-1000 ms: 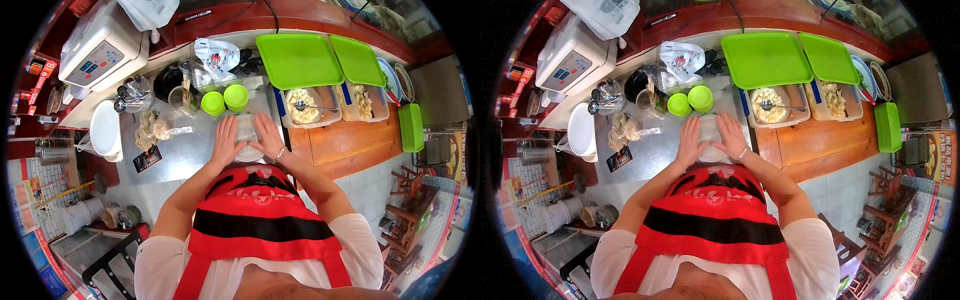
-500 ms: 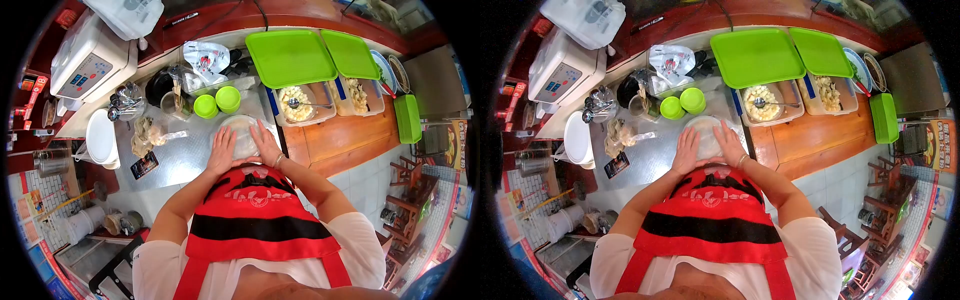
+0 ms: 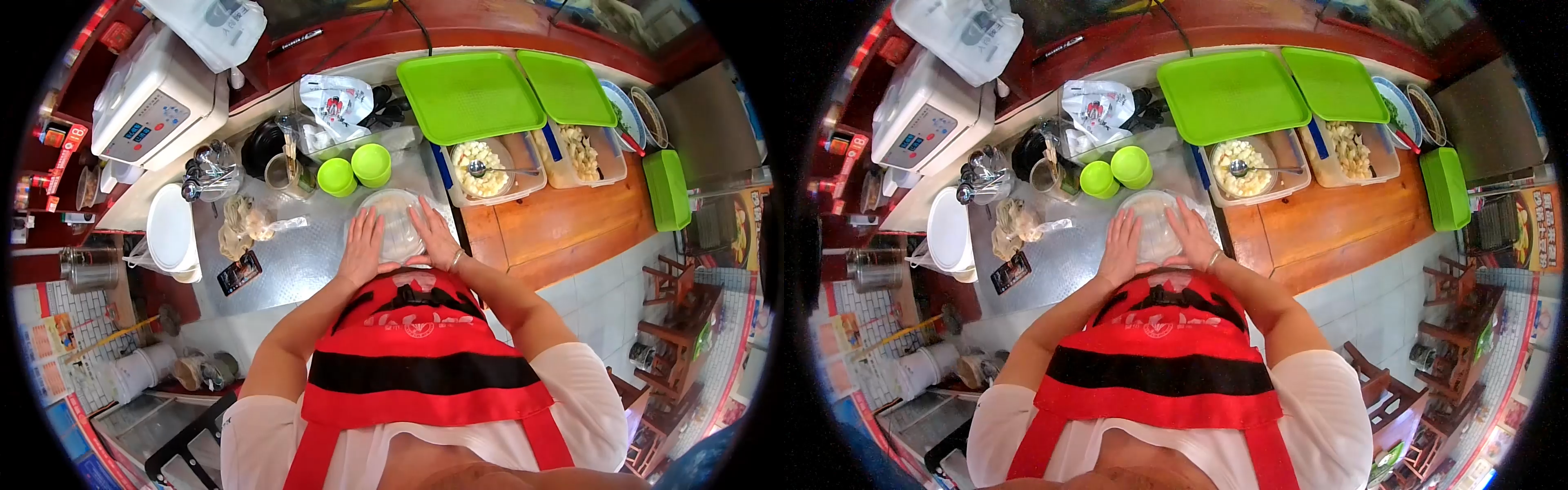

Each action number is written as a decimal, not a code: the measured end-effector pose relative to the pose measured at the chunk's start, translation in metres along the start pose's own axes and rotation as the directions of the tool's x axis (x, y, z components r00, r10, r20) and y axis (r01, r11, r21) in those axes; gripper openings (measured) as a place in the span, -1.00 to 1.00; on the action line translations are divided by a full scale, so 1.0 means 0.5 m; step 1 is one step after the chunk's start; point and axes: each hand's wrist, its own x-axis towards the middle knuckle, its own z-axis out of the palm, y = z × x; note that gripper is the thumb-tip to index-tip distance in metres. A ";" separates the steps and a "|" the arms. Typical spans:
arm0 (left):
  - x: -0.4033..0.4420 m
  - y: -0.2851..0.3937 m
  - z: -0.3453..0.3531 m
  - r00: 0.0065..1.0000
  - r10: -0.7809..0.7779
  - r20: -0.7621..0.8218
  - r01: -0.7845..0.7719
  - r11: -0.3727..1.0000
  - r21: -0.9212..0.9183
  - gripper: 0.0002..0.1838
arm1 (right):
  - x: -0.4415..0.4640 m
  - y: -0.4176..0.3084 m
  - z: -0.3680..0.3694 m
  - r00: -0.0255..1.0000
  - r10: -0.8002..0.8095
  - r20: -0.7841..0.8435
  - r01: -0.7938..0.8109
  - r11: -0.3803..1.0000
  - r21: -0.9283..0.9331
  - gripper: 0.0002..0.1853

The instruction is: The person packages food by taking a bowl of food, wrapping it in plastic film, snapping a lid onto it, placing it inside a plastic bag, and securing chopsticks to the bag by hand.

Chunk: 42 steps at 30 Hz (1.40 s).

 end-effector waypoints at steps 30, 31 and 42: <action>0.101 -0.268 0.101 0.781 -0.581 0.229 0.623 0.695 -0.360 -0.66 | 0.234 0.216 0.067 0.894 0.395 0.211 -0.405 0.914 0.004 -0.76; 0.100 -0.276 0.112 0.779 -0.583 0.232 0.625 0.692 -0.361 -0.66 | 0.233 0.212 0.071 0.892 0.397 0.216 -0.407 0.913 0.004 -0.76; 0.100 -0.272 0.090 0.821 -0.522 0.232 0.571 0.747 -0.341 -0.76 | 0.231 0.236 0.104 0.859 0.504 0.088 -0.507 0.816 0.278 -0.79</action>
